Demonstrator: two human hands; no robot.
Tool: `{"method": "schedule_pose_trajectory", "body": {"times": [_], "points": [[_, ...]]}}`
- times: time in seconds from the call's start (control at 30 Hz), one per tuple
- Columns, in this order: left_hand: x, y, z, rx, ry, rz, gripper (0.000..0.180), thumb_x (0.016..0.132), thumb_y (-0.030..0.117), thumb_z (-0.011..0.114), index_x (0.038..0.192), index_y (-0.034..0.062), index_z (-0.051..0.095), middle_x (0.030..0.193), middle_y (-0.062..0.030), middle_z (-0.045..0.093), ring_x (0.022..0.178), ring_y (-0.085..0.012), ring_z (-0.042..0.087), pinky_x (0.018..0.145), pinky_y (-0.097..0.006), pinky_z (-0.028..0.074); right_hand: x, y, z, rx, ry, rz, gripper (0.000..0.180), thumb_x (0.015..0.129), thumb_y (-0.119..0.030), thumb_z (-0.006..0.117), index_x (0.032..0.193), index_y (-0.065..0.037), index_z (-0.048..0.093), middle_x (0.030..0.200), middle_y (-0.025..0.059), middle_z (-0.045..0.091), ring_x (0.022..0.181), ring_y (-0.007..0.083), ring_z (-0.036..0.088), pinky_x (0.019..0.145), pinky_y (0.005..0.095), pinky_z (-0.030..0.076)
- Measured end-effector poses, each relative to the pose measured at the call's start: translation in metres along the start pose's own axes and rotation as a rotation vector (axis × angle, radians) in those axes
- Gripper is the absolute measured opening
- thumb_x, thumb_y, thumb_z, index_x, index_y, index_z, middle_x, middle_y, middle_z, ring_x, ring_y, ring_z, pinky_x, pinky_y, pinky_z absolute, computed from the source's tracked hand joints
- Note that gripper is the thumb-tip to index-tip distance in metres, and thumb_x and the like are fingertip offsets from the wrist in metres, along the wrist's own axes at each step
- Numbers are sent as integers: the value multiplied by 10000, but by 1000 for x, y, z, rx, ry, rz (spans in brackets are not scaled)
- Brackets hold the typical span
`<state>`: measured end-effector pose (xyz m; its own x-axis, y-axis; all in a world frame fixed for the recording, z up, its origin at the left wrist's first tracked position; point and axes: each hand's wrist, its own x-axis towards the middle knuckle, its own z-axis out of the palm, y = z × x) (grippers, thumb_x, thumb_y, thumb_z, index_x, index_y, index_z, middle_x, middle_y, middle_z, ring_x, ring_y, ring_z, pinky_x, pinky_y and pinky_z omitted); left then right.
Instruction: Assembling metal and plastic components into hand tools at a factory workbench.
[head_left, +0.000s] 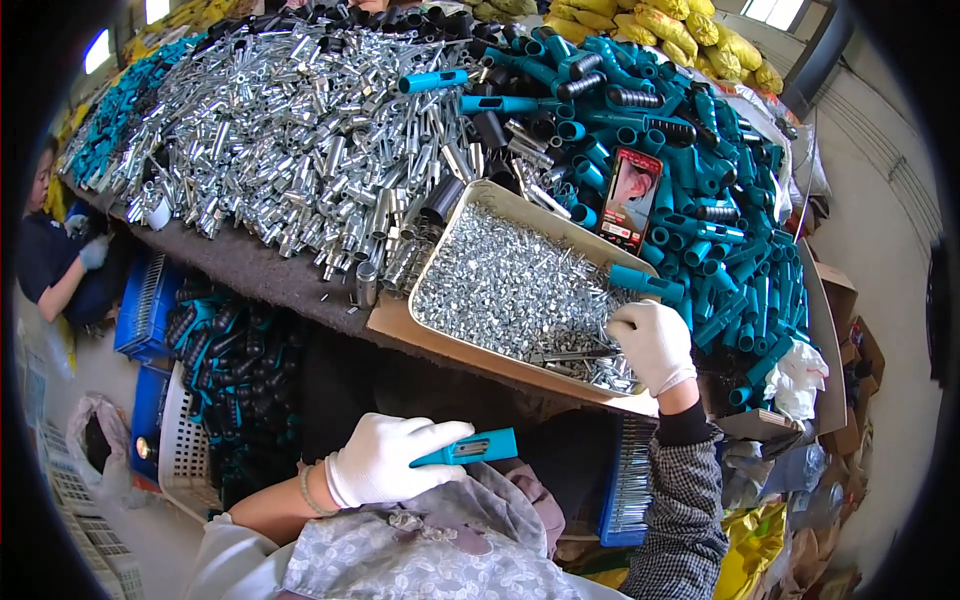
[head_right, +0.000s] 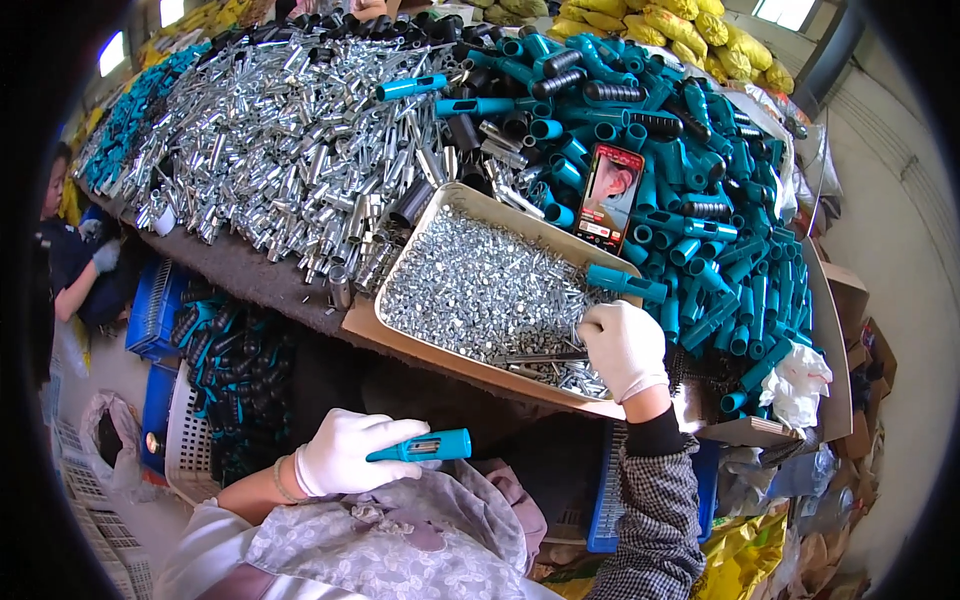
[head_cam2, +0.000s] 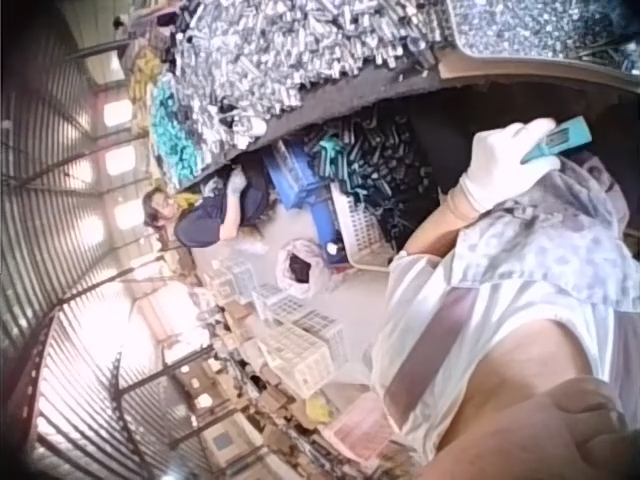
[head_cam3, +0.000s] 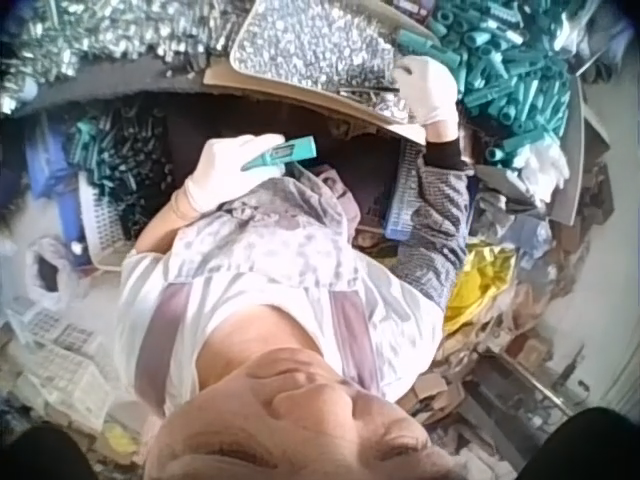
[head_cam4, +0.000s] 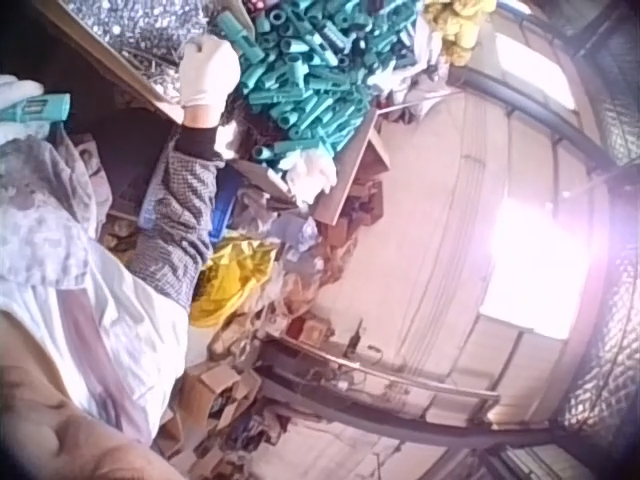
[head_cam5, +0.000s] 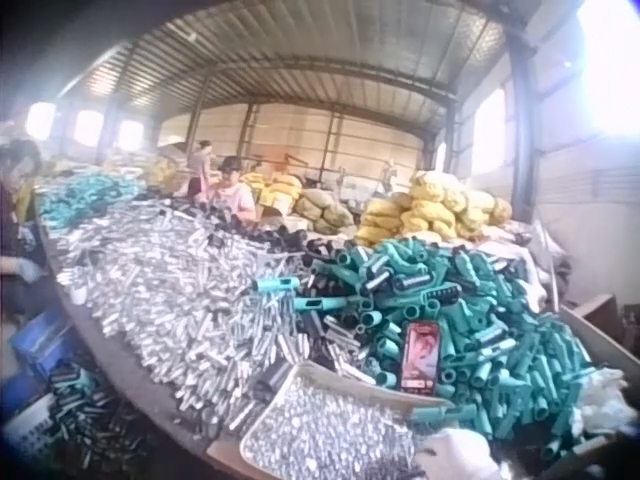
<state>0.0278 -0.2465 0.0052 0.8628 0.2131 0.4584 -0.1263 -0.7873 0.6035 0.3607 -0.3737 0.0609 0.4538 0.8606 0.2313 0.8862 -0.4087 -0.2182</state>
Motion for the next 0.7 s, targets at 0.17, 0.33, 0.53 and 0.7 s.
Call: {"method": "schedule_pose_trajectory", "body": {"times": [0.17, 0.33, 0.53, 0.7], "points": [[-8, 1, 5, 25, -18, -27, 475, 736, 291, 852, 1118, 72, 676, 701, -71, 626, 576, -261, 643, 516, -333, 502, 12, -14, 12, -208, -133, 152, 246, 759, -303, 686, 794, -72, 764, 808, 173, 709, 804, 349, 696, 747, 431, 556], [-9, 0, 2, 27, -22, -29, 464, 786, 311, 805, 1171, 88, 671, 749, -71, 657, 594, -248, 657, 521, -336, 509, 23, -10, 7, -194, -197, 120, 207, 743, -236, 663, 781, -54, 754, 782, 183, 704, 769, 360, 695, 732, 419, 560], [-16, -5, -4, 48, 15, -72, 464, 792, 312, 801, 1183, 106, 663, 758, -71, 663, 604, -255, 661, 532, -342, 515, 4, -6, 3, 8, 93, 18, 132, 800, -170, 673, 787, -46, 715, 775, 149, 696, 729, 336, 678, 677, 413, 531], [-18, -7, -5, 72, 12, -70, 464, 791, 318, 799, 1181, 107, 659, 742, -68, 648, 592, -258, 651, 532, -348, 514, -24, -68, 0, 294, 175, -42, 44, 814, -54, 683, 831, -15, 692, 798, 146, 692, 723, 294, 693, 679, 322, 529]]}}
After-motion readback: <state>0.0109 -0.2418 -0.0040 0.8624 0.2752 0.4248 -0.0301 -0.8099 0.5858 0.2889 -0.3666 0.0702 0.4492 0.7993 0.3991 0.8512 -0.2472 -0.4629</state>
